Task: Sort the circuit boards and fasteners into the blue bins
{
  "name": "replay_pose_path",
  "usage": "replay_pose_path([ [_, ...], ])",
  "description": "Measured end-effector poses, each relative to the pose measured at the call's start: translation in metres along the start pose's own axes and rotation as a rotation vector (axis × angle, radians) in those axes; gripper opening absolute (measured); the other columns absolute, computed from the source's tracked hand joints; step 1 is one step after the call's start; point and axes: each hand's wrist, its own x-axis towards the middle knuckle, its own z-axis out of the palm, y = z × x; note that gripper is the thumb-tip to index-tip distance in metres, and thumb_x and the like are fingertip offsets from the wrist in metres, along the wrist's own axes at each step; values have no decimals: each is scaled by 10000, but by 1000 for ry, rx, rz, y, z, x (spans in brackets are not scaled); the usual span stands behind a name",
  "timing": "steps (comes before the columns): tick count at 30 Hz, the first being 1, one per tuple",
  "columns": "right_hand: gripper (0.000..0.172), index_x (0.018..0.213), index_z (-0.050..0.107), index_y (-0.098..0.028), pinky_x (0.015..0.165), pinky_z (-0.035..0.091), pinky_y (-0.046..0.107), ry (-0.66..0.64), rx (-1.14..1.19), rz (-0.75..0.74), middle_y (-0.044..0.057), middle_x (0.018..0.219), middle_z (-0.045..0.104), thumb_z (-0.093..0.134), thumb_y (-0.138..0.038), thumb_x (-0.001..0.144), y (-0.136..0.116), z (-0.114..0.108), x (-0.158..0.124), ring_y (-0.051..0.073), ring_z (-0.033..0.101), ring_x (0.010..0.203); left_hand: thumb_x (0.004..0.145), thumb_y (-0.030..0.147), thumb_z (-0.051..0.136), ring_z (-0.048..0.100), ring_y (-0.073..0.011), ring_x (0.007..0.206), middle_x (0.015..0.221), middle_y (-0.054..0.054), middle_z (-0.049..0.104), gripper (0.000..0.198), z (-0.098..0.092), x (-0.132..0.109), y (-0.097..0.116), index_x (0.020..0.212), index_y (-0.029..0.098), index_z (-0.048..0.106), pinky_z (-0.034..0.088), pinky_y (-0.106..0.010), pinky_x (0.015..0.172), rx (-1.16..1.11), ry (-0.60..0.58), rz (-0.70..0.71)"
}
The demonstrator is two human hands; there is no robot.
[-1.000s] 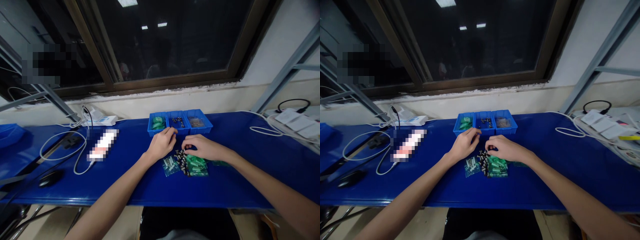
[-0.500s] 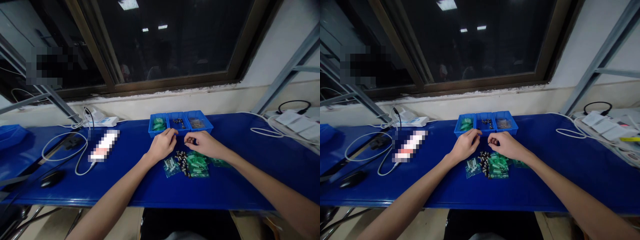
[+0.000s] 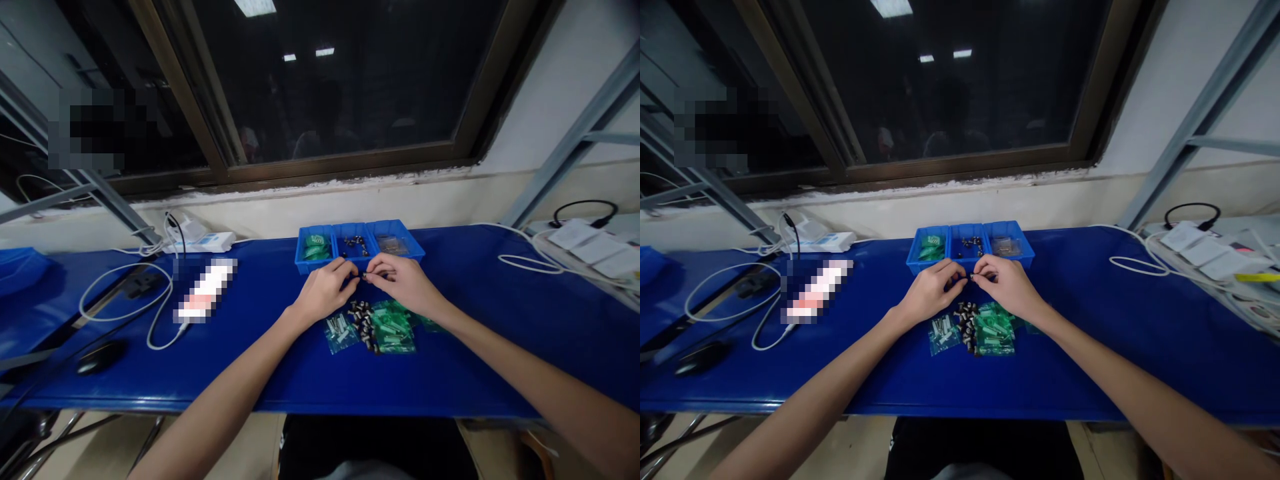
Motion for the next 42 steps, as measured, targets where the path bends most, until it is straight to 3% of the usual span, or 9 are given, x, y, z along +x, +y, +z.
replay_pose_path([
  [16, 35, 949, 539, -229, 563, 440, 263, -20, -143, -62, -29, 742, 714, 551, -244, 920, -5, 11, -7, 153, 652, 611, 987, 239, 428, 582, -138, 768, 968, -44, 601, 158, 0, 0, 0, 1017, 164, 564, 482, -269, 673, 15, -24, 48],
  [28, 76, 966, 613, -224, 671, 483, 245, 8, -194, -176, -11, 873, 729, 585, -177, 913, -3, 12, -6, 157, 703, 797, 964, 221, 449, 573, -140, 758, 921, -41, 595, 124, 1, 0, -2, 955, 160, 557, 467, -265, 671, 24, -29, 44],
  [36, 86, 937, 643, -214, 663, 465, 256, 35, -228, -200, 4, 866, 719, 559, -231, 946, -5, 9, -5, 158, 674, 765, 979, 276, 478, 573, -132, 730, 902, -34, 605, 154, 0, 0, -1, 951, 159, 574, 457, -256, 629, 31, -39, 54],
  [42, 187, 961, 641, -205, 692, 444, 290, 0, -297, -193, 23, 864, 697, 455, -194, 980, -3, 8, -5, 177, 657, 781, 978, 334, 514, 584, -115, 708, 943, -27, 624, 171, 1, 0, 0, 1002, 174, 571, 462, -242, 606, -17, 8, 22],
])
